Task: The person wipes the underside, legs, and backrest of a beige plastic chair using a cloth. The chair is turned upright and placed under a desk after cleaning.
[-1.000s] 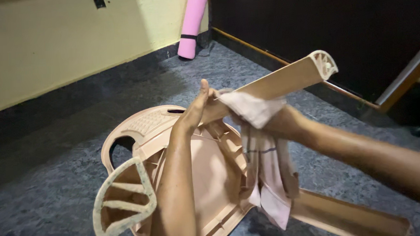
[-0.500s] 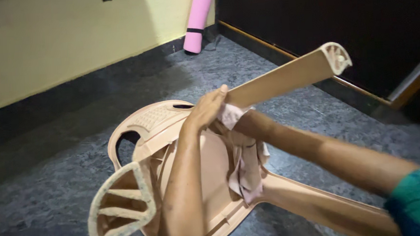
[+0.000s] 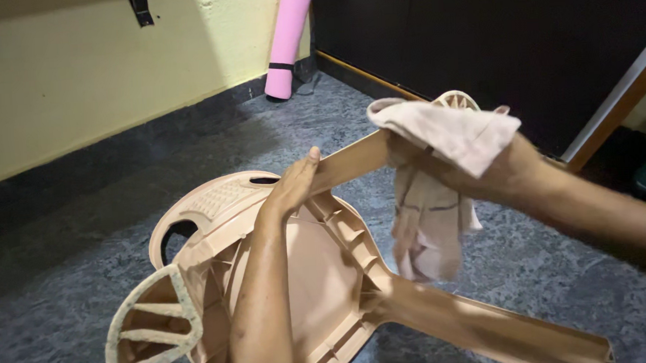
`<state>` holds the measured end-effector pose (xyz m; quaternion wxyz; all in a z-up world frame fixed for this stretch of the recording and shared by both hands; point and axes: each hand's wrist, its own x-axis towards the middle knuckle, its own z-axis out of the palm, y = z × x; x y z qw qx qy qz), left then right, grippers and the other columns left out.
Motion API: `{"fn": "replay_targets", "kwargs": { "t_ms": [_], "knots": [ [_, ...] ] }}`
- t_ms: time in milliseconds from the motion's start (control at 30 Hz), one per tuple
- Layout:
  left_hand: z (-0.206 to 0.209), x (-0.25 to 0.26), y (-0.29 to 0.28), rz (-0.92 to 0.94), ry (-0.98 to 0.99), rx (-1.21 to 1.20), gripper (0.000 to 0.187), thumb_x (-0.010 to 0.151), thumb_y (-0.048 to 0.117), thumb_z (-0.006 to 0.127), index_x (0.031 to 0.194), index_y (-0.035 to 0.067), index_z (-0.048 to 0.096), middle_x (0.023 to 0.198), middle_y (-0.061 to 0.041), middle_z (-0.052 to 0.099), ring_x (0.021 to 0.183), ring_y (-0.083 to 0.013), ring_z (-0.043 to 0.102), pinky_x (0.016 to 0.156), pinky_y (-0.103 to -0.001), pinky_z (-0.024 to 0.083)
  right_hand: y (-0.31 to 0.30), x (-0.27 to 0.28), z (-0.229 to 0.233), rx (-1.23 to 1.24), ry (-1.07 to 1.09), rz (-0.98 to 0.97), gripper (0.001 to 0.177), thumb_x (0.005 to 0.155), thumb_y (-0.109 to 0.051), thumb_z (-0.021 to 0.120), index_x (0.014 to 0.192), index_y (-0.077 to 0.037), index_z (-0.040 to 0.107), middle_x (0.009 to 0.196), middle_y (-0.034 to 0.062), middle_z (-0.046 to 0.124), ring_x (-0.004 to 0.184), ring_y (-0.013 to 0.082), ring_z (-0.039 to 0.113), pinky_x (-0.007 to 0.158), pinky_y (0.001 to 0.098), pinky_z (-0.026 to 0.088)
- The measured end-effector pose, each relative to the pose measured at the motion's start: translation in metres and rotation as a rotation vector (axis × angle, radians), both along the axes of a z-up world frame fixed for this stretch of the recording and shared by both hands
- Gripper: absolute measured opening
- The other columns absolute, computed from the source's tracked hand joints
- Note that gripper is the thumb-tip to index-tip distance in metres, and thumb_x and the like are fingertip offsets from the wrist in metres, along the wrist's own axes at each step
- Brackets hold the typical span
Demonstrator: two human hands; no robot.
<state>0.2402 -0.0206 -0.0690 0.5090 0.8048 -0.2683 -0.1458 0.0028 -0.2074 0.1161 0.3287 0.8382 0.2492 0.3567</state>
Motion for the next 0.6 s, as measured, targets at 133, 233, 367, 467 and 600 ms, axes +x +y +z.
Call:
{"fn": "replay_targets", "kwargs": {
  "t_ms": [133, 233, 367, 467, 600],
  "knots": [
    [-0.001, 0.003, -0.002, -0.009, 0.017, -0.002, 0.104, 0.087, 0.084, 0.021, 0.138, 0.002, 0.058, 0.141, -0.023, 0.059, 0.131, -0.0357, 0.057, 0.102, -0.046, 0.048, 0.012, 0.04, -0.041, 0.077, 0.086, 0.005, 0.048, 0.094, -0.01, 0.057, 0.141, -0.006, 0.05, 0.13, 0.0104, 0.063, 0.112, 0.0208, 0.069, 0.092, 0.0318, 0.055],
    [-0.006, 0.008, -0.005, -0.075, -0.065, -0.061, 0.107, 0.091, 0.085, 0.017, 0.133, -0.001, 0.064, 0.138, -0.024, 0.063, 0.134, -0.035, 0.055, 0.114, -0.041, 0.037, 0.016, 0.08, -0.096, 0.072, 0.145, 0.024, 0.046, 0.094, -0.01, 0.056, 0.139, -0.002, 0.052, 0.128, 0.0128, 0.063, 0.113, 0.0236, 0.067, 0.094, 0.0344, 0.053],
    [-0.006, 0.005, -0.005, -0.082, -0.046, -0.099, 0.104, 0.089, 0.082, 0.016, 0.131, 0.001, 0.065, 0.135, -0.022, 0.066, 0.131, -0.0347, 0.057, 0.113, -0.042, 0.037, 0.014, 0.128, -0.171, 0.114, 0.232, 0.1, 0.044, 0.093, -0.011, 0.055, 0.135, 0.003, 0.056, 0.125, 0.0161, 0.063, 0.116, 0.0272, 0.064, 0.097, 0.0378, 0.051],
    [-0.007, 0.005, -0.004, -0.038, -0.048, -0.079, 0.101, 0.091, 0.08, 0.016, 0.13, 0.001, 0.066, 0.135, -0.023, 0.065, 0.13, -0.036, 0.055, 0.112, -0.042, 0.036, 0.011, 0.148, -0.197, 0.082, 0.153, 0.253, 0.044, 0.09, -0.012, 0.056, 0.131, 0.005, 0.058, 0.127, 0.0178, 0.063, 0.121, 0.0283, 0.061, 0.104, 0.039, 0.049],
    [-0.008, 0.006, -0.004, -0.007, -0.07, -0.057, 0.098, 0.093, 0.081, 0.018, 0.134, 0.003, 0.063, 0.14, -0.023, 0.057, 0.134, -0.0356, 0.049, 0.112, -0.043, 0.033, 0.01, 0.142, -0.174, -0.033, 0.145, 0.293, 0.044, 0.087, -0.013, 0.059, 0.128, 0.003, 0.059, 0.127, 0.0177, 0.064, 0.12, 0.0296, 0.061, 0.104, 0.0414, 0.049]
  ]
}}
